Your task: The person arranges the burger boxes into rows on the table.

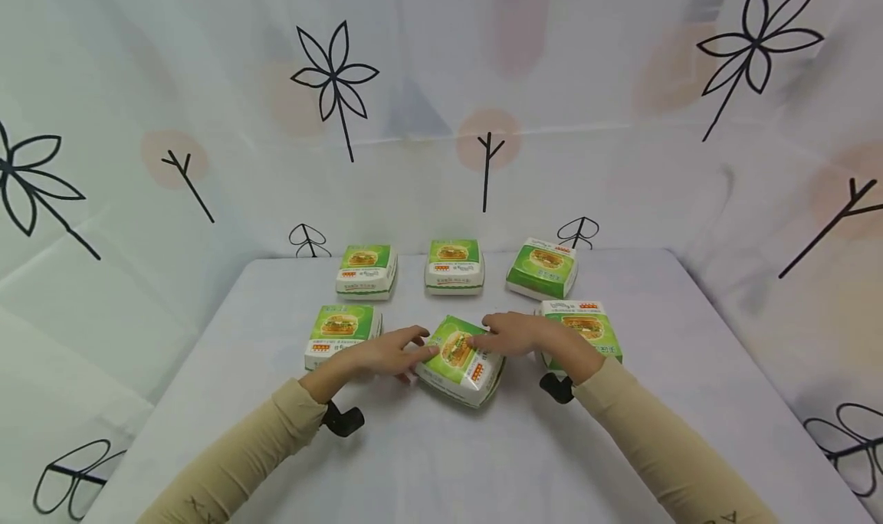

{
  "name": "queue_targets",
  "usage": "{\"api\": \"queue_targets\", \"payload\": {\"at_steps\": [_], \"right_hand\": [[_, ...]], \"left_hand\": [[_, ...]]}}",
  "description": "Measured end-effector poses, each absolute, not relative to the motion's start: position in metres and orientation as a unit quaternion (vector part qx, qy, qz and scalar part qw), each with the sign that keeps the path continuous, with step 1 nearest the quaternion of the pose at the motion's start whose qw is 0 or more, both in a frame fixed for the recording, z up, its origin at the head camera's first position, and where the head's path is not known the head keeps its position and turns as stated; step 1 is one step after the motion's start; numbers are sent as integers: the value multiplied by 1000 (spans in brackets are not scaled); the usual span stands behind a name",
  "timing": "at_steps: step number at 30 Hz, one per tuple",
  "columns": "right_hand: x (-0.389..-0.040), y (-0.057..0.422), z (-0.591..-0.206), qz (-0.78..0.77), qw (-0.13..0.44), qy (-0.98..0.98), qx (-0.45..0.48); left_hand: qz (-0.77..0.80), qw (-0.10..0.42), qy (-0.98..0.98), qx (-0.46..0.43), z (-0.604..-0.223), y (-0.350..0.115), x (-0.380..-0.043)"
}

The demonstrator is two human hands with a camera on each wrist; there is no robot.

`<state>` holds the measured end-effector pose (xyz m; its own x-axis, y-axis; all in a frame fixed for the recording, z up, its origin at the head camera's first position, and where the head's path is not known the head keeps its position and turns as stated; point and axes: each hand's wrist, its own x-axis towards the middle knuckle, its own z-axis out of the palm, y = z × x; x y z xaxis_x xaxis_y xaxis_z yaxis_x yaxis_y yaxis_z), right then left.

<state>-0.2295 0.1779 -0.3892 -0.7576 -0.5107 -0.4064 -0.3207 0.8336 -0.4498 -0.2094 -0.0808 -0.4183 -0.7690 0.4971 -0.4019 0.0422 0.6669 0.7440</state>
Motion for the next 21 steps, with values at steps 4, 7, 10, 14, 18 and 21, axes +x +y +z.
{"api": "queue_targets", "payload": {"at_steps": [4, 7, 10, 14, 18, 21], "right_hand": [[-236, 179, -387, -183, 262, 919, -233], [-240, 180, -389, -189, 266, 917, -232], [-240, 182, -392, -187, 274, 915, -229], [-236, 182, -393, -183, 285, 912, -231], [-232, 181, -388, -179, 282, 914, -230], [-230, 180, -386, -180, 279, 916, -226]], "left_hand": [[380, 313, 857, 150, -416, -81, -206], [392, 324, 847, 154, -416, -80, -204], [395, 322, 845, 164, -417, -80, -207], [395, 308, 850, 164, -417, -84, -213], [396, 305, 851, 160, -418, -86, -218], [399, 307, 851, 147, -420, -84, -215]]}}
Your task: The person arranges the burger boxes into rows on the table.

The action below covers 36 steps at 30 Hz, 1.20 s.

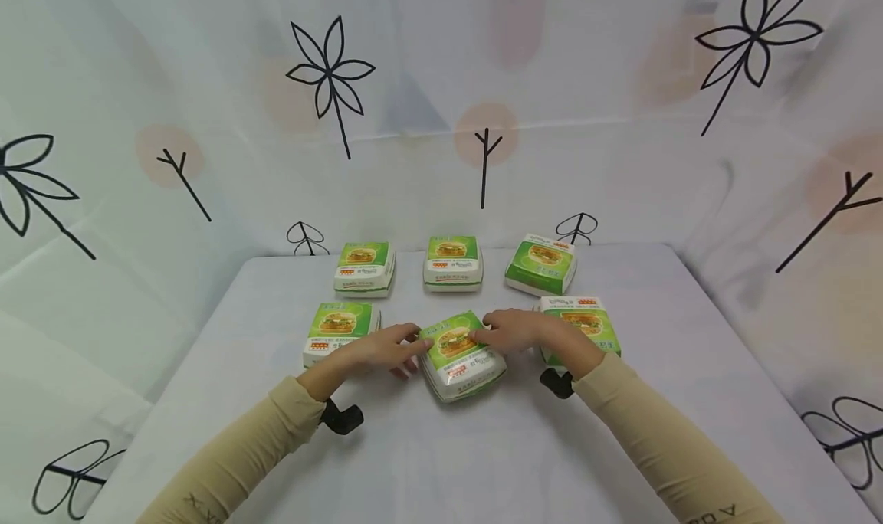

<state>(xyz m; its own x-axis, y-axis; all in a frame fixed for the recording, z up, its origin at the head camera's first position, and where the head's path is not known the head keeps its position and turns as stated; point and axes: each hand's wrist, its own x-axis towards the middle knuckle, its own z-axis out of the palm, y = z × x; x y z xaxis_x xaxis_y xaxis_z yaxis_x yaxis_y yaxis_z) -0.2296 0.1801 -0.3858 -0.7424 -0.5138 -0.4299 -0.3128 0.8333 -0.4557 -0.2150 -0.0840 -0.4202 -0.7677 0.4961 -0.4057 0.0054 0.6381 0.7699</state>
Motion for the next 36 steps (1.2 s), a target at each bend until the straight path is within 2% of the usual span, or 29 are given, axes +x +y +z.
{"api": "queue_targets", "payload": {"at_steps": [9, 21, 29, 36], "right_hand": [[-227, 183, -398, -282, 332, 884, -170], [-212, 182, -400, -371, 318, 862, -135], [-226, 181, -398, -394, 303, 857, -135], [-237, 177, -401, -402, 317, 851, -114]], "left_hand": [[444, 312, 835, 88, -425, -75, -200], [471, 313, 817, 112, -424, -72, -208], [430, 287, 849, 106, -415, -74, -222], [423, 286, 854, 101, -412, -74, -231]]}}
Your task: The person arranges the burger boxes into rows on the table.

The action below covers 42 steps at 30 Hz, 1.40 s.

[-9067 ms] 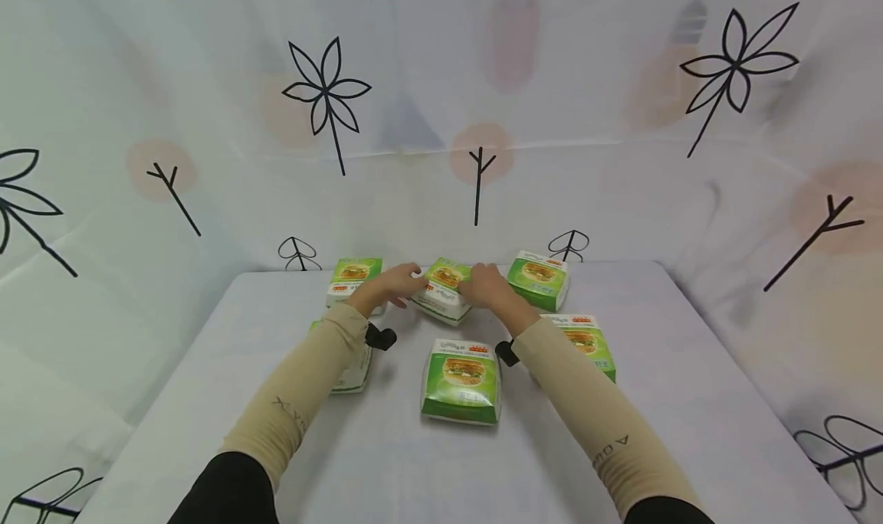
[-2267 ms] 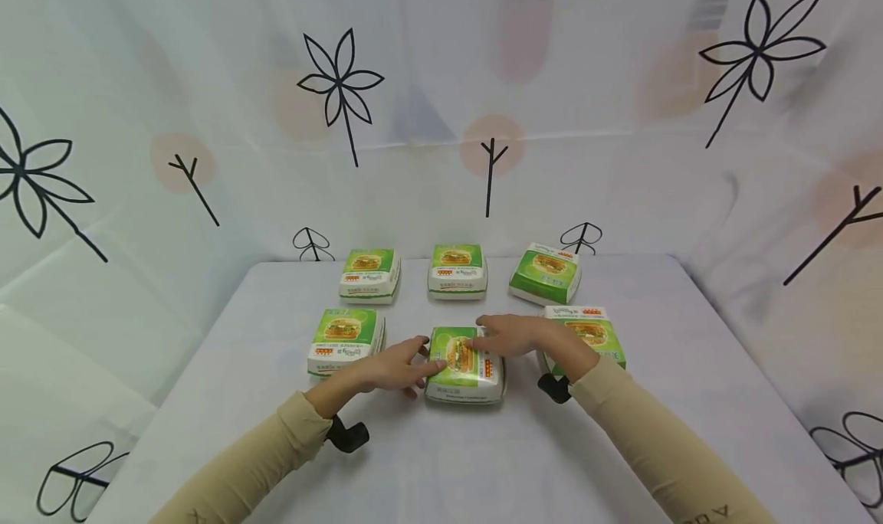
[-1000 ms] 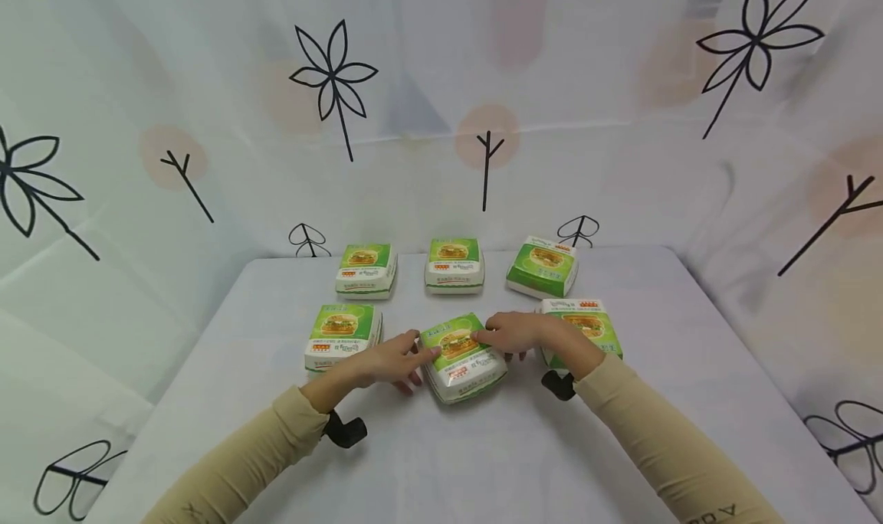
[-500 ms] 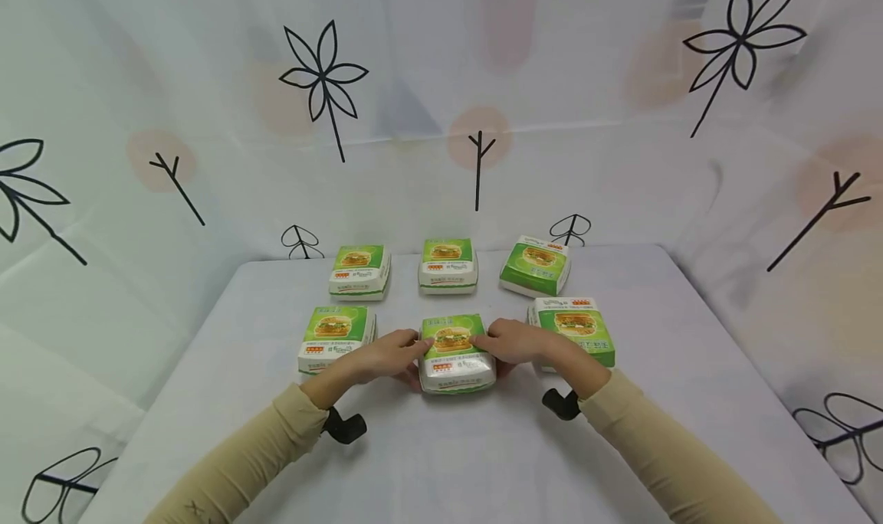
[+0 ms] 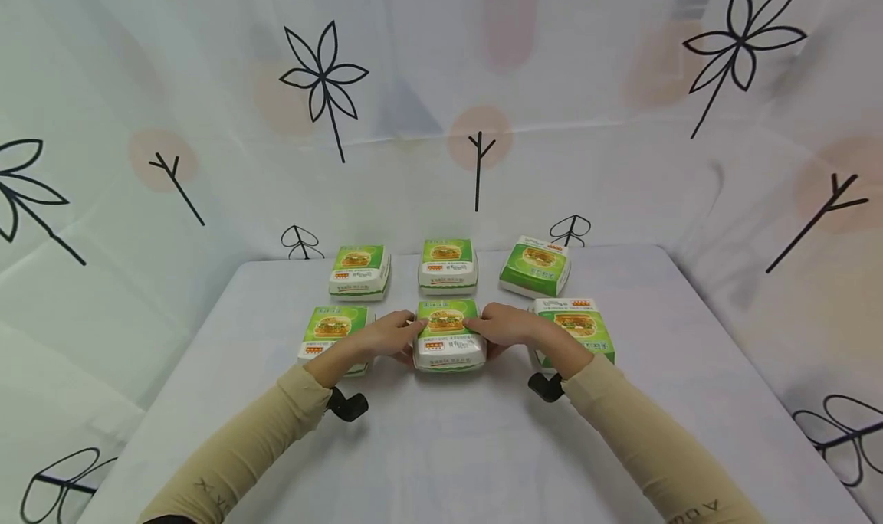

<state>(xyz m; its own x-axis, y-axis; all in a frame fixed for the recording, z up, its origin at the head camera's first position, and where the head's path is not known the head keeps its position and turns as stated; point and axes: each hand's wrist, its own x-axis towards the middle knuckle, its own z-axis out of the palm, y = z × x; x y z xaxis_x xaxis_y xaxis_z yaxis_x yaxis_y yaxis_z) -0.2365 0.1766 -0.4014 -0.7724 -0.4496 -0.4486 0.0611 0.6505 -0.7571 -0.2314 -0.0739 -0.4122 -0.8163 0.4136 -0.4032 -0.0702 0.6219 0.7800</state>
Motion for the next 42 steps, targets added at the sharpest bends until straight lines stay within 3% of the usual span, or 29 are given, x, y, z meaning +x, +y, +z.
{"api": "queue_targets", "payload": {"at_steps": [19, 28, 42], "right_hand": [[-237, 176, -402, -381, 318, 863, -100], [-233, 196, -364, -310, 277, 900, -129], [-258, 252, -327, -242, 205, 937, -150]], "left_hand": [[400, 292, 865, 85, -410, -75, -232], [223, 192, 941, 167, -370, -69, -235], [272, 139, 930, 203, -348, -16, -253]]}}
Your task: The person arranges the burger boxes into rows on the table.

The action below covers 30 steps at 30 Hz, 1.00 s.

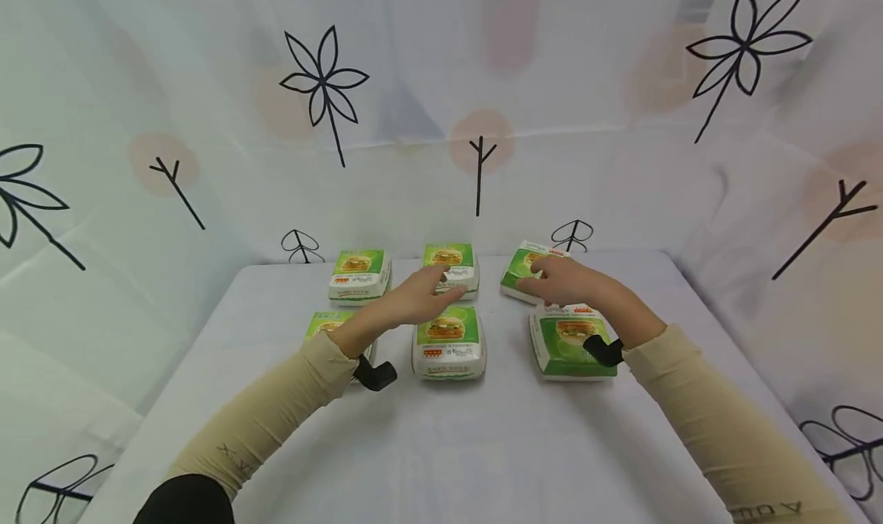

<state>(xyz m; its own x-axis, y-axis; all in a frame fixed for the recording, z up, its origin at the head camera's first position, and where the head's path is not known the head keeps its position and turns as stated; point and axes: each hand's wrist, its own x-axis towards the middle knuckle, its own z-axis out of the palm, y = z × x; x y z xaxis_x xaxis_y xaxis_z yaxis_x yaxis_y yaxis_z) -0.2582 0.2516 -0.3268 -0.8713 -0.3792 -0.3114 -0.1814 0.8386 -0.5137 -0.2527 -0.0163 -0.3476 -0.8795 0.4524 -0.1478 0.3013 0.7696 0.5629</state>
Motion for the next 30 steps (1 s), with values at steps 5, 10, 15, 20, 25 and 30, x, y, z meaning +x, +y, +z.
{"api": "queue_targets", "payload": {"at_steps": [5, 10, 15, 20, 25, 30], "right_hand": [[-274, 269, -324, -233, 169, 949, -125], [-293, 284, -327, -234, 141, 958, -90], [-310, 295, -338, -236, 126, 961, -73], [-326, 307, -354, -238, 126, 962, -45], [-334, 314, -363, -256, 136, 957, -34], [-339, 311, -369, -273, 170, 946, -45]], "left_hand": [[287, 128, 928, 202, -350, 9, -263], [303, 131, 924, 192, -357, 33, -277], [312, 146, 924, 165, -368, 55, -289], [327, 154, 922, 137, -379, 71, -298], [352, 160, 914, 121, -385, 84, -302], [355, 167, 916, 88, -394, 94, -308]]}}
